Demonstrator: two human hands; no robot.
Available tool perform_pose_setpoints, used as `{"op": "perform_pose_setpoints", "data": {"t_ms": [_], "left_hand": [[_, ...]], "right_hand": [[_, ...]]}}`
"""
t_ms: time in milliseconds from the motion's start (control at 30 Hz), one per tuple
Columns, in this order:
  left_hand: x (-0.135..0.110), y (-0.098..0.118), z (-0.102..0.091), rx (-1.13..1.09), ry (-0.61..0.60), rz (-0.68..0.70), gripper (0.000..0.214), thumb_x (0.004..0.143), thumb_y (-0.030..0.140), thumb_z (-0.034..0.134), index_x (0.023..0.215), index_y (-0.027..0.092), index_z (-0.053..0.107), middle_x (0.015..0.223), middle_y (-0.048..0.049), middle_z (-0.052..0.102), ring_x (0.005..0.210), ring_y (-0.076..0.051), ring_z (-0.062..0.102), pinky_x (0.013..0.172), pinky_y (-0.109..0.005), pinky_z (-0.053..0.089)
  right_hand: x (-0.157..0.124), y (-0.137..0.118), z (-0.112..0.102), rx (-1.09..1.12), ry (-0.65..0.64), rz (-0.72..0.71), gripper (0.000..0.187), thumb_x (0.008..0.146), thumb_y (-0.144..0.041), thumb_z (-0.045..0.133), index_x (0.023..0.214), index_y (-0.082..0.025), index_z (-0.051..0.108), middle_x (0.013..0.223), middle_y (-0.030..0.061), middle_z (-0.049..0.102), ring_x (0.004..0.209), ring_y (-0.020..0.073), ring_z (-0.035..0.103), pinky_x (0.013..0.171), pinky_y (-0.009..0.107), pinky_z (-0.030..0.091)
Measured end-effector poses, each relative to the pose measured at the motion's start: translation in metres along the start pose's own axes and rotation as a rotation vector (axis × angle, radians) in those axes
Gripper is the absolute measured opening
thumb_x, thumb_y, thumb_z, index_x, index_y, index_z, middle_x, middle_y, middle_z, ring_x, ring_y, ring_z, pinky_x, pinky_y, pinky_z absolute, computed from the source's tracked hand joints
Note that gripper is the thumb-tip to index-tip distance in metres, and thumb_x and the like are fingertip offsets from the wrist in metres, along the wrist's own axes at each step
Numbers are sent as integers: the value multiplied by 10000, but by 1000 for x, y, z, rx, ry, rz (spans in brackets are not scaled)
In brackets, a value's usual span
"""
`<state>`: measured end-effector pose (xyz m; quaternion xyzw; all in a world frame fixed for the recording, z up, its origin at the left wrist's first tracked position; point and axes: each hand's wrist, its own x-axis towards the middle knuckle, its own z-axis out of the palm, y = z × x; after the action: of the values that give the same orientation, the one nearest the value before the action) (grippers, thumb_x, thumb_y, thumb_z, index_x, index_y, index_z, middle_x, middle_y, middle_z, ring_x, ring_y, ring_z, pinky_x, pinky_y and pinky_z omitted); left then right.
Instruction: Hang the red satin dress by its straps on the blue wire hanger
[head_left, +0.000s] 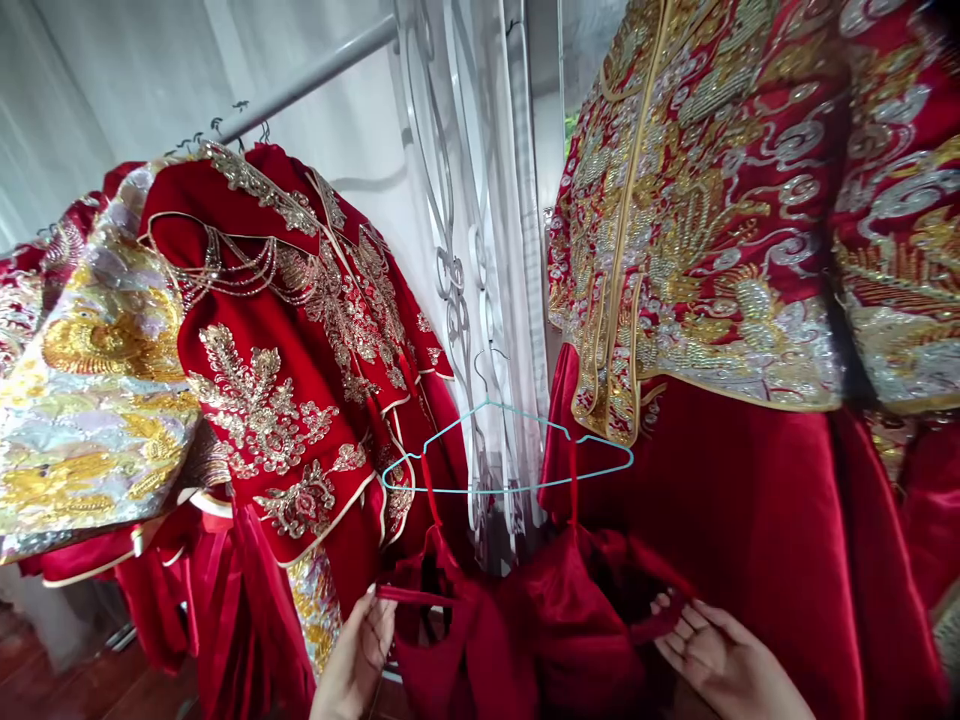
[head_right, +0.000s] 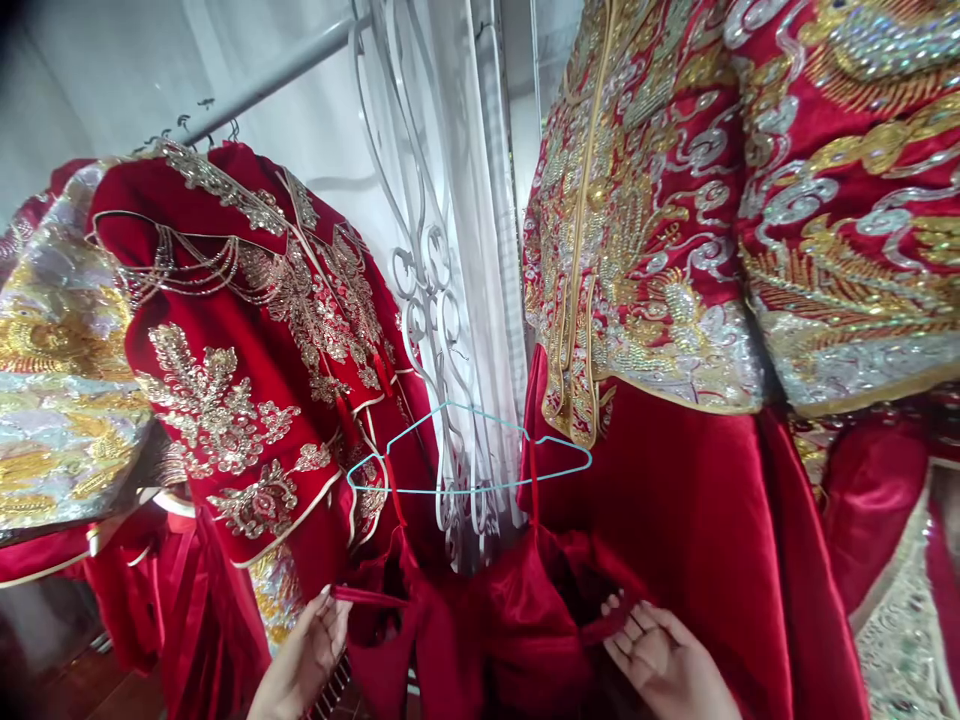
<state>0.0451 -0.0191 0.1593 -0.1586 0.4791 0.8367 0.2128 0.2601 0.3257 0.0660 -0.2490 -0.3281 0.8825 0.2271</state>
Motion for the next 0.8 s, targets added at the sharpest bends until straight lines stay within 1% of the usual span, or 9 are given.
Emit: {"op": "perform_pose_setpoints", "data": {"t_ms": [100,200,267,333,400,467,600,667,800], "left_hand": [[-3,7,15,-14,-109,8,173,708,24,511,760,156,609,818,-64,693,801,-164,668,723,-255,548],[-1,7,30,12,-215,92,416,602,-63,538,912,197,636,1021,-53,677,926,-180,642,780,-276,542],[4,6,40,44,-223,189,502,565,-72,555,952,237,640,1120,-29,645,988,-179,619,783,-257,537],[12,3,49,94,-197,296,480,564,-36,587,951,243,646,1138,-30,639,1014,-189,607,781,-255,535],[20,1,56,153,-162,409,397,574,21,623,921,210,657,1050,-51,678,982,-204,622,788,-280,532],[27,1,60,206,-125,517,263,589,96,651,839,174,669,875,-53,716,898,-207,648,785,-302,530],[37,20,61,161,-83,646,96,581,207,680,666,172,653,635,3,692,685,-183,659,663,-293,549],[44,36,62,57,-46,685,91,562,202,685,638,171,647,596,20,677,603,-159,641,593,-264,544],[65,65,68,22,-38,643,69,559,146,657,625,160,649,551,29,658,521,-128,607,517,-232,521]], "right_hand": [[-7,-3,24,50,-6,26,268,479,-82,686,696,-238,669,767,25,719,742,192,667,705,276,568],[-10,-7,43,-47,-3,-111,440,444,-48,696,810,-292,690,869,6,719,763,200,667,674,265,565],[-9,-12,56,-113,17,-183,445,456,-85,713,840,-311,692,1015,13,691,872,224,653,703,273,559],[-7,-19,68,-188,22,-225,412,485,-135,734,864,-292,699,1147,36,633,942,240,632,719,275,550],[-3,-26,78,-252,25,-245,363,522,-197,752,877,-259,707,1160,61,624,884,233,648,677,273,547],[1,-35,85,-280,22,-246,323,557,-269,759,875,-232,715,1060,75,674,777,206,662,627,264,540],[11,-63,88,-251,48,-370,339,516,-384,785,788,-190,729,908,105,714,713,213,666,602,279,540],[16,-79,88,-213,63,-474,374,495,-423,790,774,-181,729,934,122,707,762,238,669,640,307,549],[32,-103,89,-243,49,-531,399,473,-444,797,750,-164,733,871,114,719,809,248,667,737,328,551]]}}
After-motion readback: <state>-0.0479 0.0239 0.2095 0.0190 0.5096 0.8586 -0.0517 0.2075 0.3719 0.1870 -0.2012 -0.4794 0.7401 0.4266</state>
